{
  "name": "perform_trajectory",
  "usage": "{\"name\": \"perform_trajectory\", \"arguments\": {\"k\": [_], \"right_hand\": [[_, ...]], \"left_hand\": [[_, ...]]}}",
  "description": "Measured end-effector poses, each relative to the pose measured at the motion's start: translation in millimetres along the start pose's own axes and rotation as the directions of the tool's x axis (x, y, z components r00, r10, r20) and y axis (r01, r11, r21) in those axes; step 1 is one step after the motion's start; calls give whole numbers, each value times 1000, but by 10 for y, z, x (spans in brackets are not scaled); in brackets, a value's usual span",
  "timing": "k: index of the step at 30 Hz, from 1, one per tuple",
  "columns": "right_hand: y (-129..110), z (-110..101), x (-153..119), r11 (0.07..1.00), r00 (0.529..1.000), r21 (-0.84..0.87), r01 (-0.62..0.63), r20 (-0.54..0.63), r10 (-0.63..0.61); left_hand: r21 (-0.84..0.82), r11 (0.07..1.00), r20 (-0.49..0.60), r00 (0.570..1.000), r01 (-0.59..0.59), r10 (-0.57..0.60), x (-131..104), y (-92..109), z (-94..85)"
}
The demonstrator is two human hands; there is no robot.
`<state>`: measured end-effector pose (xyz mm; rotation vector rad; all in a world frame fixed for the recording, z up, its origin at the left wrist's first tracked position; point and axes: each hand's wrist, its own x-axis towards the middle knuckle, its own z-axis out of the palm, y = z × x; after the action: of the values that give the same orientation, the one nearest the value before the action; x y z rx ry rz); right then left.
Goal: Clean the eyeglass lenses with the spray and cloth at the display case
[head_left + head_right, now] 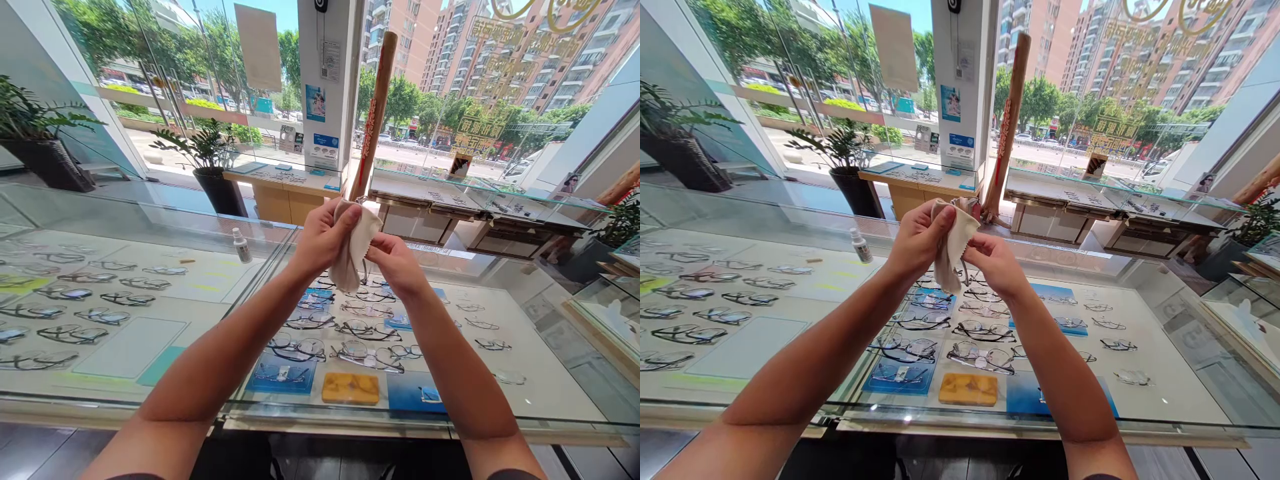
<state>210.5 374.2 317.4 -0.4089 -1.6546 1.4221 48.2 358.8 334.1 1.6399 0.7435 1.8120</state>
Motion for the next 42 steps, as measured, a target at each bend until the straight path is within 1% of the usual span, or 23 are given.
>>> {"name": "perform_trajectory", "arguments": {"k": [1, 3, 6, 8, 10, 12, 13, 15, 20, 23, 28, 31, 35, 39, 41, 42], "right_hand": [[1, 4, 1, 1000, 1000, 4, 5, 3, -5], [3, -2, 2, 999, 1000, 27, 17, -11, -17], [-1, -39, 4, 998, 999, 61, 20, -45, -17], [-19, -66, 3, 998, 998, 63, 13, -58, -9], [-50, -82, 0, 999, 998, 53, 4, -61, -1], [-81, -85, -5, 999, 998, 51, -3, -63, 7], [-93, -83, -7, 998, 998, 56, -6, -67, 9], [-108, -75, -11, 997, 997, 76, -13, -79, 19], [-103, -63, -15, 991, 994, 133, -30, -101, 44], [-93, -62, -18, 990, 993, 139, -24, -109, 40], [-81, -35, -32, 990, 997, 138, -18, -72, 28], [-56, -12, -32, 992, 999, 129, -10, -45, 15], [11, 16, -15, 989, 999, 148, -13, -34, 18], [54, 31, -4, 987, 1000, 159, 5, -23, -1], [37, 20, -5, 988, 1000, 153, 11, -11, -9], [19, 9, -6, 989, 1000, 145, 13, -10, -11]], "left_hand": [[-6, 1000, -3, 1000, 4, -4, 7, 2, 0], [-20, 999, 31, 999, 27, -26, 36, 15, -38], [-36, 997, 145, 987, 71, -65, 101, 68, -171], [-46, 993, 254, 962, 112, -97, 137, 115, -269], [-55, 985, 369, 920, 161, -130, 155, 157, -341], [-64, 980, 429, 892, 191, -145, 152, 177, -370], [-67, 980, 431, 891, 189, -142, 145, 176, -368], [-67, 985, 401, 908, 162, -122, 130, 151, -341], [-70, 994, 289, 955, 81, -58, 99, 21, -228], [-48, 997, 228, 973, 57, -45, 78, -24, -180], [31, 999, 199, 979, 34, -39, 58, -13, -160], [82, 997, 188, 982, -10, -6, 62, 4, -157], [135, 989, 120, 992, -55, 39, 48, 2, -113], [145, 986, 24, 997, -82, 79, 30, -7, -59], [124, 990, 10, 998, -69, 69, 41, 0, -65], [106, 993, 22, 999, -51, 49, 54, 8, -81]]}}
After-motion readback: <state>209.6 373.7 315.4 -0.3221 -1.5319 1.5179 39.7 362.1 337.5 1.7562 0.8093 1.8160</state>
